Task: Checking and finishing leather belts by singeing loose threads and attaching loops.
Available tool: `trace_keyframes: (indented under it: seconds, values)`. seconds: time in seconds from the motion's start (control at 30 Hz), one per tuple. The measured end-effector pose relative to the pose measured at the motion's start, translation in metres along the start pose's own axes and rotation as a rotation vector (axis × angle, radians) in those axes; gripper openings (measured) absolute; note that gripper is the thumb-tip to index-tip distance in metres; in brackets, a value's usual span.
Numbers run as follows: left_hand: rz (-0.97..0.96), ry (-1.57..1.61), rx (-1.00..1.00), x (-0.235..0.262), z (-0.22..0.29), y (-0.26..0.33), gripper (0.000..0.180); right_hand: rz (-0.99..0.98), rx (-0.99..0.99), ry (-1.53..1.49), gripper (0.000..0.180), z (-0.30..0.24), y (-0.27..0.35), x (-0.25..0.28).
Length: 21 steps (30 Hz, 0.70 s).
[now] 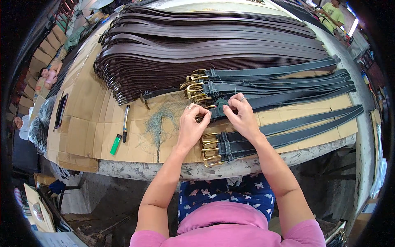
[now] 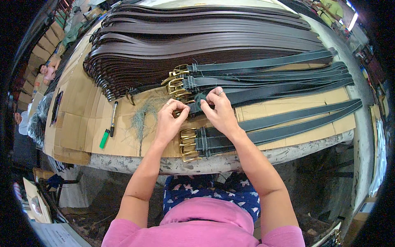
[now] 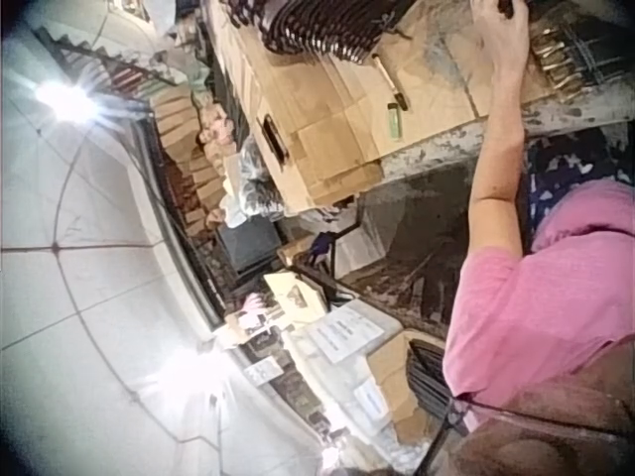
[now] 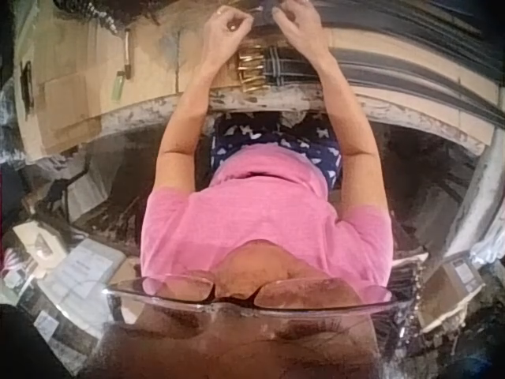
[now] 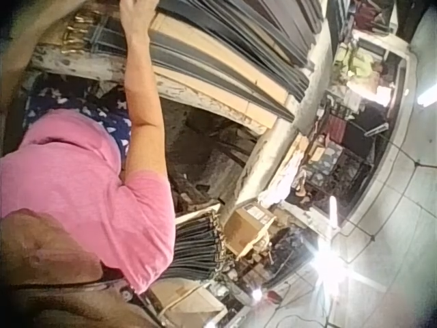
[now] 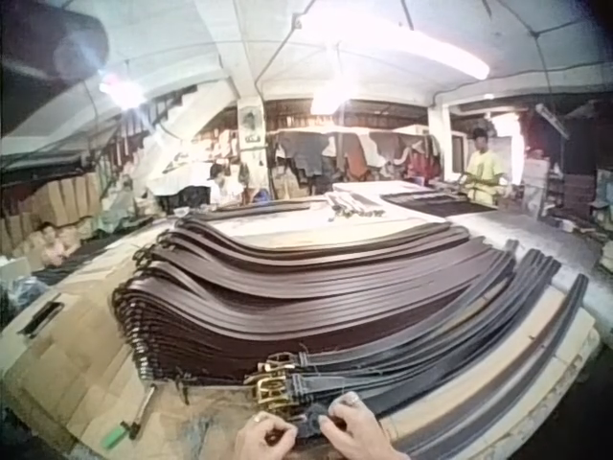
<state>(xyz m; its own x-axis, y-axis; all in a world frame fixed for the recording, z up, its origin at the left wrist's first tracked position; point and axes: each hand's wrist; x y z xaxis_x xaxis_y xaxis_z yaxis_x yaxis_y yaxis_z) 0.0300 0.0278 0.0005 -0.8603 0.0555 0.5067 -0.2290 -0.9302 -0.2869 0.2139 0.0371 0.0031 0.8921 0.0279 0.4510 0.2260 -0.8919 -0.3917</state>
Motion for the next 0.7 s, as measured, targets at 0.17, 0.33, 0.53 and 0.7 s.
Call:
trace_keyframes:
  seconds: [0.17,0.33,0.53,0.7]
  values:
    - [-0.014,0.007,-0.023,0.0,-0.002,0.0,0.01,-0.019,-0.005,0.001,0.021,0.003,0.0,-0.002]
    - [-0.015,0.038,-0.015,0.001,-0.002,0.0,0.01,-0.035,-0.009,0.025,0.021,0.002,0.0,-0.002]
    - [-0.029,0.055,0.008,0.003,-0.001,0.001,0.009,-0.048,-0.011,0.047,0.02,0.001,0.001,-0.002]
    - [-0.042,0.172,0.102,0.007,0.012,-0.002,0.012,-0.051,-0.012,0.064,0.02,0.001,0.0,0.0]
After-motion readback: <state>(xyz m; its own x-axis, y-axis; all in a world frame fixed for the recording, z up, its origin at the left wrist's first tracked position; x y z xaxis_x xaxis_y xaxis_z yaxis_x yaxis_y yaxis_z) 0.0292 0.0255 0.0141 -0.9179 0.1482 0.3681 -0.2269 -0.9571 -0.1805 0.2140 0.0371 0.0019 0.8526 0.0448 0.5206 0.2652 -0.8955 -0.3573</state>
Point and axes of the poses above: each hand's wrist, its own y-axis away from the middle knuckle, its own x-axis out of the back of the hand, z = x × y, and after that the axes turned 9 degrees about -z, right-handed
